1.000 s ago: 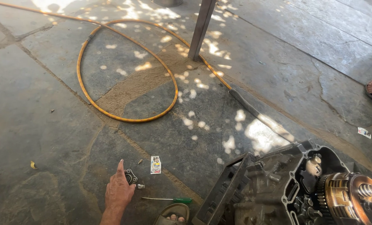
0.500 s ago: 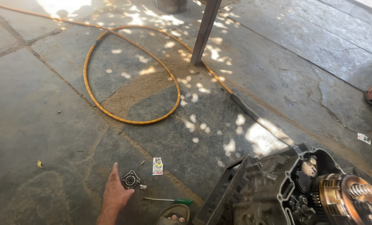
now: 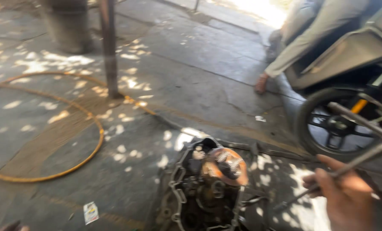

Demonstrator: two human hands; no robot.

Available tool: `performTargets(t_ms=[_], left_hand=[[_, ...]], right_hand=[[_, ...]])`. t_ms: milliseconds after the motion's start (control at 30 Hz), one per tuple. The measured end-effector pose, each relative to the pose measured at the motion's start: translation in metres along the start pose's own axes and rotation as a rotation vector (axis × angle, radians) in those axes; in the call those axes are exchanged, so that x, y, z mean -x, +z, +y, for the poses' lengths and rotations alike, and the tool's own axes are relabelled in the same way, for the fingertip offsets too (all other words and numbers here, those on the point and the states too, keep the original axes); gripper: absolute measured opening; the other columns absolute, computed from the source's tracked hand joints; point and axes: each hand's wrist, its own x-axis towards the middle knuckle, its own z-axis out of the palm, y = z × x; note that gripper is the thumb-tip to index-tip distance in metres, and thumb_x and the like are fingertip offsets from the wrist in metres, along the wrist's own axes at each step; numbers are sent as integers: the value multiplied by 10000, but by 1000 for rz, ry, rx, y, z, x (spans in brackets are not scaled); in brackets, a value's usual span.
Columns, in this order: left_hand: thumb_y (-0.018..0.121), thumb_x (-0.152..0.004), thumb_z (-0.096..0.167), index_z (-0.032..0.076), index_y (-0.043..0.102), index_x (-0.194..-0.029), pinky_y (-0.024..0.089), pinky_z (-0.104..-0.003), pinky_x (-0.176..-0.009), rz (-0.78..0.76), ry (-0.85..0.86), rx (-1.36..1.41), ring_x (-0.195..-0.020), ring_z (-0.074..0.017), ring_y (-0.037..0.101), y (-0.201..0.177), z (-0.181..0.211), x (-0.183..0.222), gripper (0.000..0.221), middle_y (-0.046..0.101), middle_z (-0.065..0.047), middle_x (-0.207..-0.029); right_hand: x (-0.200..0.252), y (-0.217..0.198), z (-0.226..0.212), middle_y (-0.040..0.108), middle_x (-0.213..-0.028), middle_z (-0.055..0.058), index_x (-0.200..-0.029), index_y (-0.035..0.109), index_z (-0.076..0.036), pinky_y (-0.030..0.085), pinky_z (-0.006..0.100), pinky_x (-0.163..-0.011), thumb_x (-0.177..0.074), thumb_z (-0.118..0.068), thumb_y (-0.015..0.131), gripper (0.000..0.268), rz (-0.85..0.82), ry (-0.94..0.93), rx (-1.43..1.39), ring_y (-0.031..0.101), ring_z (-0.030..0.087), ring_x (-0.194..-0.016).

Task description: Using a T-handle wrench to disassemble and reassemble components of a motorcycle engine.

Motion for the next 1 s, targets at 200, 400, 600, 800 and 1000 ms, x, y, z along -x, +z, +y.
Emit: performTargets(t_ms=[200,400,600,800,1000], left_hand=[[756,-883,375,113,704,-1389,541,-429,-1074,-306,167,-175,-1198,-277,736,-12,474,82,572,784,-133,-1261],[676,-912,476,262,639,-1386,530,-401,-1035,-797,504,-618,-1186,-215,696,21,653,168,521,674,3,-1398],[638,-953,401,181,657,-1279,552,-358,-1010,-888,637,-717,-1126,-188,698,98,689,220,393,715,-25,-1196],[753,-834,303,203,672,-1245,565,-395,-896,-718,628,-468,-1069,-259,686,146,664,227,430,701,-43,-1143],[723,-836,233,214,662,-1235,563,-410,-868,-707,706,-337,-1069,-264,664,179,643,216,404,677,-43,-1134]], right_hand=[[20,16,-56,759,-868,200,-1379,567,50,552,312,-595,-980,-103,580,428,6,97,-137,715,224,-737],[23,19,-78,776,-814,150,-1330,614,23,535,295,-590,-950,-160,615,422,38,150,-117,724,189,-716],[18,30,-84,737,-705,96,-1275,631,9,544,274,-603,-925,-205,626,410,34,161,-126,695,165,-658],[11,44,-77,587,-565,87,-1184,693,25,422,299,-524,-945,-229,618,357,38,253,-209,543,165,-526],[7,60,-45,542,-545,80,-1173,709,29,422,312,-490,-943,-236,611,364,8,296,-323,514,172,-489]])
